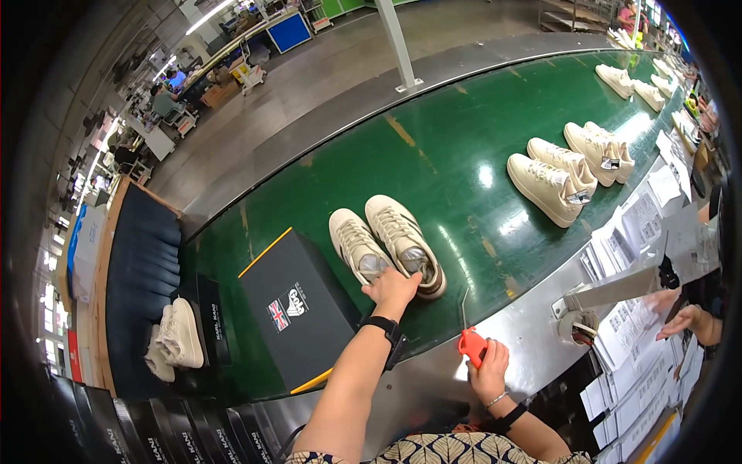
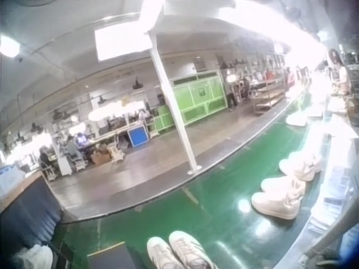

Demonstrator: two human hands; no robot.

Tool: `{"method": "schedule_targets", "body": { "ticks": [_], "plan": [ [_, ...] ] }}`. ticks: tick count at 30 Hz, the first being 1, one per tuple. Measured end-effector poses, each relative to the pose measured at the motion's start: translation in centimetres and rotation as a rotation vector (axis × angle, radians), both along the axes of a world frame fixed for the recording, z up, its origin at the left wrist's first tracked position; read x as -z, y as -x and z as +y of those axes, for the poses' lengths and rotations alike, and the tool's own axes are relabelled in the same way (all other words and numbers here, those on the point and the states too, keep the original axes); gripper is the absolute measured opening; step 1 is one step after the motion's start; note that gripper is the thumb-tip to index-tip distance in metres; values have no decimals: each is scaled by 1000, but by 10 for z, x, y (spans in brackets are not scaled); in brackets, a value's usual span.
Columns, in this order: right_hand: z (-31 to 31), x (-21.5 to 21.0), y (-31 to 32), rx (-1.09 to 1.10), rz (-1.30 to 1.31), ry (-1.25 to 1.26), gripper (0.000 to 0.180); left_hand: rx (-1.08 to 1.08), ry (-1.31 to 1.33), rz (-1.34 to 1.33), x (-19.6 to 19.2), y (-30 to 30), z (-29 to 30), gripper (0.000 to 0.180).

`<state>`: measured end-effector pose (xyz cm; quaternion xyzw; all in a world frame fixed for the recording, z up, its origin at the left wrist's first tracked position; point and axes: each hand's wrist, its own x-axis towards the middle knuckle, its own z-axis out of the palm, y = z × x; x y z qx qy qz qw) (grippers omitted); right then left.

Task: Sort and label shoe boxes on a conveyor belt in a shoe manufacturing facility.

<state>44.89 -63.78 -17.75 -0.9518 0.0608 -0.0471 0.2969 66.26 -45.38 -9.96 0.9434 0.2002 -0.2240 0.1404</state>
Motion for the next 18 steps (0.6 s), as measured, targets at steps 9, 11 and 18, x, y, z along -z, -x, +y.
{"method": "schedule_targets", "body": {
  "ticks": [9, 11, 18],
  "plan": [
    [-4, 1, -5, -31, -8, 34, 67, -72, 3, 51, -18, -26, 5, 43],
    [-5, -2, -4, -50, -2, 20, 69, -75, 33, -83, -29, -30, 32, 41],
    [-16, 5, -1, -50, 56, -42, 70, -186, 841, -381, -104, 11, 114, 33]
  ]
}}
